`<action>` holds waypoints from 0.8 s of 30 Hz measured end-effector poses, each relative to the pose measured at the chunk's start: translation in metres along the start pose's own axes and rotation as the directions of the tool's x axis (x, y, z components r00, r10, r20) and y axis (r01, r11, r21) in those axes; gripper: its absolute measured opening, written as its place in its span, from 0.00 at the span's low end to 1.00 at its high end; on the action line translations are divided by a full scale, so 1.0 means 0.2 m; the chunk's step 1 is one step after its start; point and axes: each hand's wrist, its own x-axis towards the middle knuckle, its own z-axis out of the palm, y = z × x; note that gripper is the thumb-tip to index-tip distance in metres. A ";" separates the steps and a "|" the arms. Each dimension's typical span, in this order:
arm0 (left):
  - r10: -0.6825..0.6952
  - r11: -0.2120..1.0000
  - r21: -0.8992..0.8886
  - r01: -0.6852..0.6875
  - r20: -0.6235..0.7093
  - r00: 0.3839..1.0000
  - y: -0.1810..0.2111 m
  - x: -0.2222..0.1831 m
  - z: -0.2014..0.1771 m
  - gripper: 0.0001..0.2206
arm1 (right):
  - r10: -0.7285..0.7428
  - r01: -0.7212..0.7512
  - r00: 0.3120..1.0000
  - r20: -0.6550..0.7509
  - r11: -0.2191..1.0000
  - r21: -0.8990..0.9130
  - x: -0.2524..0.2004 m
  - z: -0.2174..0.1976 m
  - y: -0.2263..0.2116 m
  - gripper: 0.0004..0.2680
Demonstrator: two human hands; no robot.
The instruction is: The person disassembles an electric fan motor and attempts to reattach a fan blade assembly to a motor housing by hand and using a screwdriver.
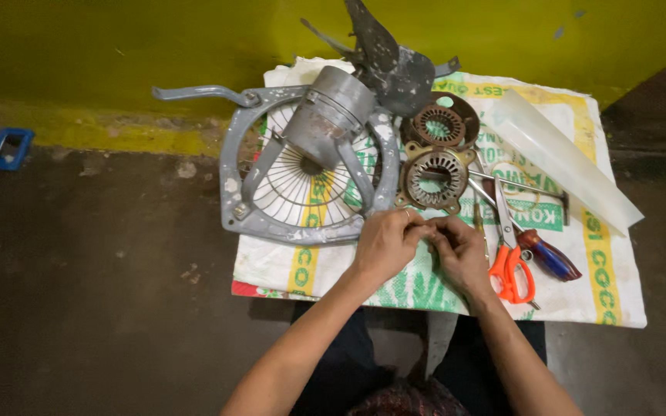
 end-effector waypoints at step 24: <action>-0.331 0.903 0.217 0.372 -0.202 0.922 -0.36 0.53 -0.79 0.31 | -0.453 0.376 0.891 0.019 0.714 -0.590 1.26 0.23 -0.68 0.13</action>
